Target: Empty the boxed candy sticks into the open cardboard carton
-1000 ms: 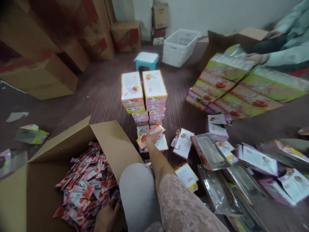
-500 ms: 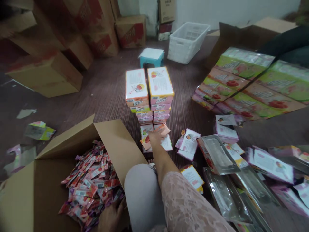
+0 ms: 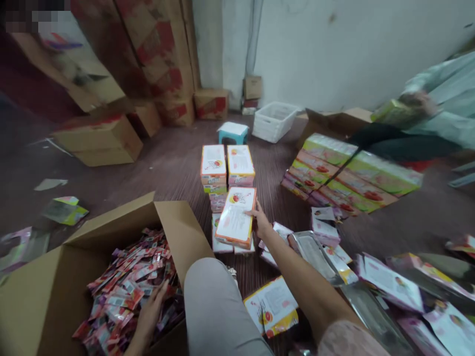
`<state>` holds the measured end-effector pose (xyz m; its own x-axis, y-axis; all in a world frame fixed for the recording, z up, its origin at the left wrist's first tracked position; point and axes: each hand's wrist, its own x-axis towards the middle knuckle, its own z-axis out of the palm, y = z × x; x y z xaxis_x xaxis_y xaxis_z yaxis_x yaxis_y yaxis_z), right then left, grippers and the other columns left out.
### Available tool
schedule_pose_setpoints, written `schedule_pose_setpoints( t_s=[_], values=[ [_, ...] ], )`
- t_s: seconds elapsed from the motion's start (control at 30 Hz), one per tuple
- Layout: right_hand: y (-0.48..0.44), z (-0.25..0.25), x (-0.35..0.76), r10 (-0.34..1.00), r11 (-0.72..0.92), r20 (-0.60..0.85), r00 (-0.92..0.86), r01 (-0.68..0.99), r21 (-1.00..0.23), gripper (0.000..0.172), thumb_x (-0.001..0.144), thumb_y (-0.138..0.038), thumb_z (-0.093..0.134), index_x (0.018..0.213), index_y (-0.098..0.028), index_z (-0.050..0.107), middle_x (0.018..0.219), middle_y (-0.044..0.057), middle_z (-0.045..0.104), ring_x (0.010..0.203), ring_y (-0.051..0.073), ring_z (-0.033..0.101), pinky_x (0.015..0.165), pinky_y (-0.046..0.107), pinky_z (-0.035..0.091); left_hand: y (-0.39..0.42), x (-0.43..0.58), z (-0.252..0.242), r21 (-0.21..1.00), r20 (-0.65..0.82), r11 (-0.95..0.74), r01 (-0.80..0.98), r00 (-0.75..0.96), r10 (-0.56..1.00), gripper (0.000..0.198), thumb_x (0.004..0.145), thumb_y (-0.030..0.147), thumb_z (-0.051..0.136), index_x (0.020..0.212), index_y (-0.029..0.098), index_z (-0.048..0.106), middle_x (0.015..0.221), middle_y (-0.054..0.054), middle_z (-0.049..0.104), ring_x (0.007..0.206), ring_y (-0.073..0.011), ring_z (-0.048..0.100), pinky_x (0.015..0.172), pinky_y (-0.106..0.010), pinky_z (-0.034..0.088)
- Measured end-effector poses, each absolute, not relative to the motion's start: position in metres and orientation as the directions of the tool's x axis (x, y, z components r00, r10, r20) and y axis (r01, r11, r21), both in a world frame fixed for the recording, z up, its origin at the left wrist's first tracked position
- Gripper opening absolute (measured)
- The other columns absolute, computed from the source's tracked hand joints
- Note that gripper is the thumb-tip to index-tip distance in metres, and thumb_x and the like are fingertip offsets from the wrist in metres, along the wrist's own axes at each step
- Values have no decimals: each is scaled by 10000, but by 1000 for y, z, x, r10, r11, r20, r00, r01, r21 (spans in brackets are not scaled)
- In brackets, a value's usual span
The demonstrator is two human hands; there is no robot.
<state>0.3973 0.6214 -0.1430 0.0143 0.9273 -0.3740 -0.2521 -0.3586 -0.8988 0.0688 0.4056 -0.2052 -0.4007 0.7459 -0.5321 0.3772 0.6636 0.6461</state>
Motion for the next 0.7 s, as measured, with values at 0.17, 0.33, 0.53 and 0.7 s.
schedule_pose_setpoints(
  t_s=[0.17,0.33,0.53,0.7],
  values=[
    [602,-55,308,774,-568,-346,-531,-338,-751,525,761,-422,552,1186,-119,604,1085,171,741,1044,342,707,891,492,575,460,81,-95,865,-455,372,-337,-209,866,768,890,686,476,1535,273,410,1435,-107,613,1234,-273,631,969,-395,535],
    [555,-52,181,638,-608,-217,-739,-310,-731,516,828,-554,579,1192,-192,625,1031,98,760,1038,305,719,893,463,584,445,59,-32,737,-392,179,-652,-197,899,867,729,723,617,1365,135,589,1241,-150,726,1191,-367,650,1001,-470,530],
    [530,-87,107,614,-542,-229,-756,-192,-818,451,810,-553,647,1122,-229,668,1134,68,743,1176,296,657,977,450,552,390,10,-55,707,-438,21,-707,-415,797,791,614,482,705,1303,107,606,1118,-146,772,1133,-374,682,989,-479,545],
    [529,-109,93,604,-446,-303,-737,2,-895,568,855,-663,490,1152,-196,622,1130,134,706,1089,329,661,906,492,555,384,-3,-63,727,-434,67,-683,-381,817,828,524,318,756,1308,102,600,1064,-138,782,995,-353,726,907,-460,571]
  ],
)
